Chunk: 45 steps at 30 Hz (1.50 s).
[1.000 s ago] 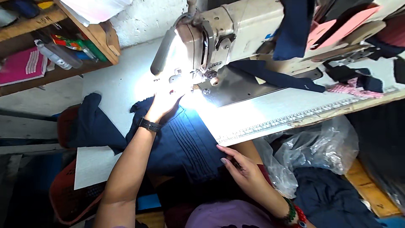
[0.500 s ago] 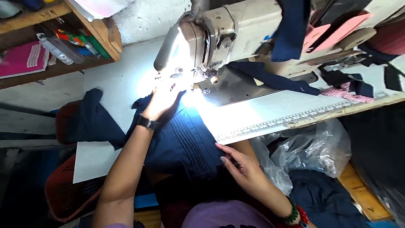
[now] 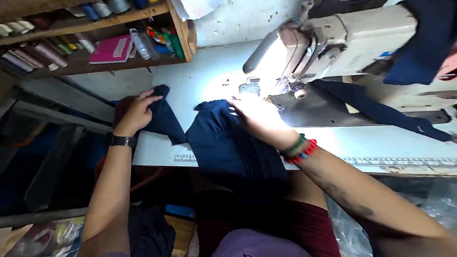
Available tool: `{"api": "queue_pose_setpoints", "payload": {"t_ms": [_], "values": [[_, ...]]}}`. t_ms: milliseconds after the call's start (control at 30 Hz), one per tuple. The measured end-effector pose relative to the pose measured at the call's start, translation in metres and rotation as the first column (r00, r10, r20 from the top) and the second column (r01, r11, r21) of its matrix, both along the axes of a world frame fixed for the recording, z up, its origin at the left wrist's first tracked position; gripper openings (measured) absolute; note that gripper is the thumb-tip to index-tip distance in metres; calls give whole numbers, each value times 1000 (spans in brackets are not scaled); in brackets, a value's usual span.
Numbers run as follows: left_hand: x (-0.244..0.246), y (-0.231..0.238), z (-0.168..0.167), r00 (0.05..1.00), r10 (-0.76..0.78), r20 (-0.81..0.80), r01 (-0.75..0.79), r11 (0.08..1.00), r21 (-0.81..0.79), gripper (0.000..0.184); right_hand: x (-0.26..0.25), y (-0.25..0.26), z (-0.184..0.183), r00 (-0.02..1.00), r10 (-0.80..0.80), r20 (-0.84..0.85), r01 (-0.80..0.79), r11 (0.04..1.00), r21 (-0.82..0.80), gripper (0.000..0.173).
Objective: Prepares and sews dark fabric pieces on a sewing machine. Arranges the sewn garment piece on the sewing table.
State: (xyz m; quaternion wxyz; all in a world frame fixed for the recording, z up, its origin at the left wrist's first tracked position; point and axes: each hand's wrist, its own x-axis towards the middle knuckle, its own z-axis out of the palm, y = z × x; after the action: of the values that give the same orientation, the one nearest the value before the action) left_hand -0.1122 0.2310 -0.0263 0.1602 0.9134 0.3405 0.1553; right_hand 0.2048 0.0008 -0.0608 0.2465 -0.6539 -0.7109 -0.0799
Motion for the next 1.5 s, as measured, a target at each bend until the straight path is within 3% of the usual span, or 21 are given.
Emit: {"api": "queue_pose_setpoints", "payload": {"t_ms": [67, 133, 333, 400, 500, 533, 600, 667, 700, 733, 833, 867, 1033, 1100, 1200, 1267, 1367, 1433, 1500], "values": [[-5, -11, -7, 994, -1, -111, -9, 996, -92, 58, -1, 34, -4, 998, -52, 27, 56, 986, -160, 47], [-10, -27, -12, 975, 5, -222, -38, 989, -146, 64, -2, 39, -13, 993, -115, -14, 110, 976, -187, 42], [-35, -81, -13, 960, -58, -274, -8, 973, -233, 113, 14, -60, -22, 993, -115, 14, 115, 988, -104, 23], [-35, -99, -22, 970, -71, -231, 32, 985, -168, 101, 36, -94, -6, 976, -202, -85, 182, 962, -202, 26], [-32, -108, -34, 991, -89, -102, 103, 984, 143, 40, 71, -135, 8, 935, -308, -177, 260, 932, -251, 32], [-31, -106, -36, 985, -114, -131, 139, 968, 207, 29, 80, -146, 10, 923, -329, -198, 279, 929, -242, 33], [-30, -102, -37, 964, -132, -230, 166, 977, 137, 38, 94, -163, 12, 903, -358, -236, 308, 924, -226, 35], [-31, -100, -32, 943, -168, -288, 162, 986, -48, 69, 100, -175, 14, 887, -382, -261, 330, 918, -220, 36], [-31, -100, -31, 934, -187, -305, 167, 982, -88, 75, 104, -180, 12, 879, -394, -269, 344, 914, -214, 36], [-32, -101, -32, 929, -198, -312, 184, 980, -76, 69, 106, -184, 10, 870, -407, -279, 358, 910, -211, 36], [-38, -117, -34, 928, -244, -281, 264, 964, 34, 20, 113, -194, 2, 852, -423, -309, 374, 904, -207, 38], [-41, -124, -27, 925, -248, -287, 259, 966, 0, 16, 114, -197, 0, 853, -409, -323, 361, 911, -200, 38], [-38, -130, 83, 986, -141, -89, 92, 904, -417, 17, 118, -211, 23, 809, -320, -493, 245, 946, -211, 44], [-26, -109, 115, 988, -153, -33, 128, 912, -390, 17, 119, -209, 35, 782, -313, -539, 222, 948, -227, 49], [22, -76, 143, 995, -73, -65, 50, 954, -295, 22, 113, -196, 43, 741, -314, -593, 232, 949, -213, 52], [59, -47, 129, 996, -14, -91, -1, 987, -162, 24, 110, -185, 35, 740, -315, -595, 229, 949, -218, 50], [96, -21, 80, 994, -17, -106, 25, 997, 78, 30, 116, -177, 14, 757, -302, -579, 209, 952, -224, 42], [104, -31, 60, 991, -120, -51, 124, 988, 89, 26, 119, -178, 2, 757, -293, -584, 207, 955, -211, 34], [102, -46, 48, 973, -230, -9, 230, 973, -12, 23, 120, -183, -2, 742, -292, -603, 198, 955, -219, 28]]}}
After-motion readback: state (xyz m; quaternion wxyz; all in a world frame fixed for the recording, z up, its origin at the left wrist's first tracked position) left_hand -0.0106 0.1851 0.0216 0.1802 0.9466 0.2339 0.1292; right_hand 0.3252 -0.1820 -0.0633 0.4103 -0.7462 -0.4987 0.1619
